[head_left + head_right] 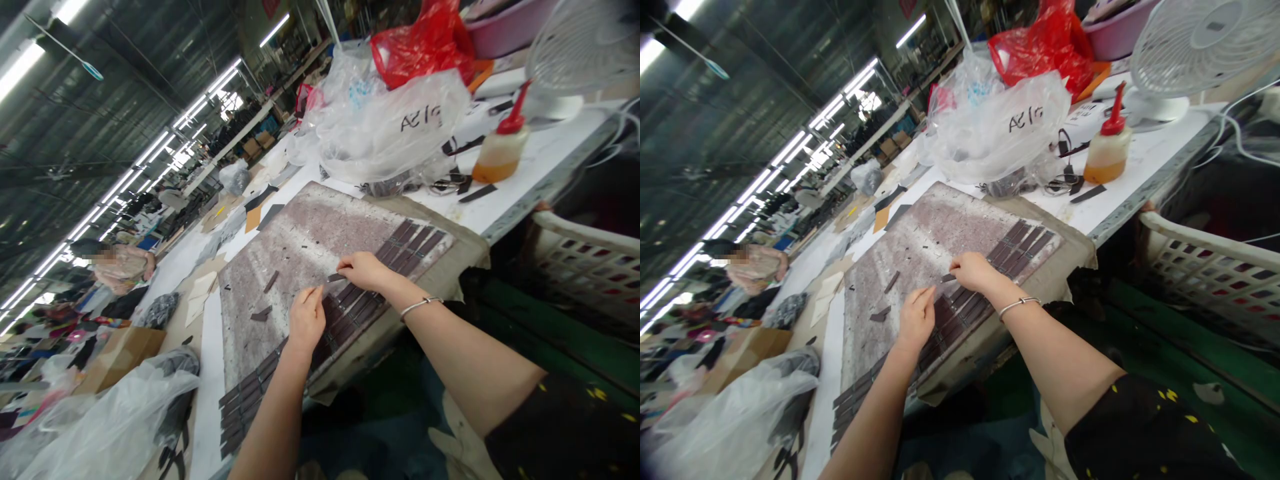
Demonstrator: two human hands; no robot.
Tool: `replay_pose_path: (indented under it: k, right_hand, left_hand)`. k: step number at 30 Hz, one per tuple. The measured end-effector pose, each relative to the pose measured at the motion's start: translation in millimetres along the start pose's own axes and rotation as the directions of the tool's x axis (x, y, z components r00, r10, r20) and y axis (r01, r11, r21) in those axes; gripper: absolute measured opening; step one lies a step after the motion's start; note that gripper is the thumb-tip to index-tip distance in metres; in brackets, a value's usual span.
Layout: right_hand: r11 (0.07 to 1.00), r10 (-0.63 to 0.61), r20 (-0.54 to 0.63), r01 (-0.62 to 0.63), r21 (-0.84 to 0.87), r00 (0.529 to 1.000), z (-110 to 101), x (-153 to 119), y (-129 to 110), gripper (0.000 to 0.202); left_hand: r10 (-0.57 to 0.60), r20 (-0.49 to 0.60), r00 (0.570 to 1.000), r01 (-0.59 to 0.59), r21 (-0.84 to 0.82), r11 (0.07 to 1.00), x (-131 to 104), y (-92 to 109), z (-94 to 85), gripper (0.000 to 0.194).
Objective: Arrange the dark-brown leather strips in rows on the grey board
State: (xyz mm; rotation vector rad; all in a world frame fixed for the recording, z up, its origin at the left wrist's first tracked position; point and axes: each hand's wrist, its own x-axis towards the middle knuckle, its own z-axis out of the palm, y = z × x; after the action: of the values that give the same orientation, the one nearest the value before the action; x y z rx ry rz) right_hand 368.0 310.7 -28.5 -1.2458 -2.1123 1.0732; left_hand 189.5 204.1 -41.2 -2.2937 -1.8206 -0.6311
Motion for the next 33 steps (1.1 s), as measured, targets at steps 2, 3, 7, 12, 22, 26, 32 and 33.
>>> replay_pose_path:
  k: [2, 3, 7, 12, 22, 26, 32, 33]
  right_hand:
    - [0.993, -0.018, 0.018, 0.020, -0.117, 1.000, -1, 1, 3, 0.019]
    - [0.987, -0.027, 0.042, 0.033, -0.159, 0.999, -1, 1, 4, 0.020]
    - [0.951, -0.069, 0.130, 0.104, -0.291, 0.989, 1, -2, 2, 0.023]
    - [0.927, -0.106, 0.178, 0.162, -0.339, 0.978, 2, -5, -6, 0.025]
    - [0.867, -0.151, 0.214, 0.233, -0.439, 0.965, 9, -5, -9, 0.026]
    - [0.837, -0.237, 0.178, 0.294, -0.461, 0.955, 17, -4, -4, 0.026]
    - [0.821, -0.272, 0.164, 0.317, -0.474, 0.948, 21, -6, -3, 0.022]
    - [0.823, -0.273, 0.158, 0.316, -0.472, 0.949, 21, -6, -2, 0.021]
  left_hand:
    - [0.006, 0.060, 0.998, -0.007, 0.007, 1.000, -10, 1, 3.7, 0.032]
    - [0.013, 0.077, 0.997, -0.014, 0.013, 1.000, -15, 3, 5.7, 0.033]
    - [0.009, 0.062, 0.998, -0.012, 0.048, 0.999, -22, 9, 12.5, 0.036]
    - [0.002, 0.038, 0.999, -0.004, 0.067, 0.998, -21, 10, 16.4, 0.036]
    - [-0.002, 0.019, 1.000, 0.001, 0.075, 0.997, -25, 11, 18.9, 0.037]
    - [0.008, 0.025, 1.000, -0.010, 0.091, 0.996, -24, 12, 18.2, 0.038]
    - [-0.006, 0.060, 0.998, 0.000, 0.093, 0.996, -24, 14, 16.2, 0.044]
    - [-0.007, 0.068, 0.998, 0.001, 0.093, 0.996, -24, 15, 15.9, 0.045]
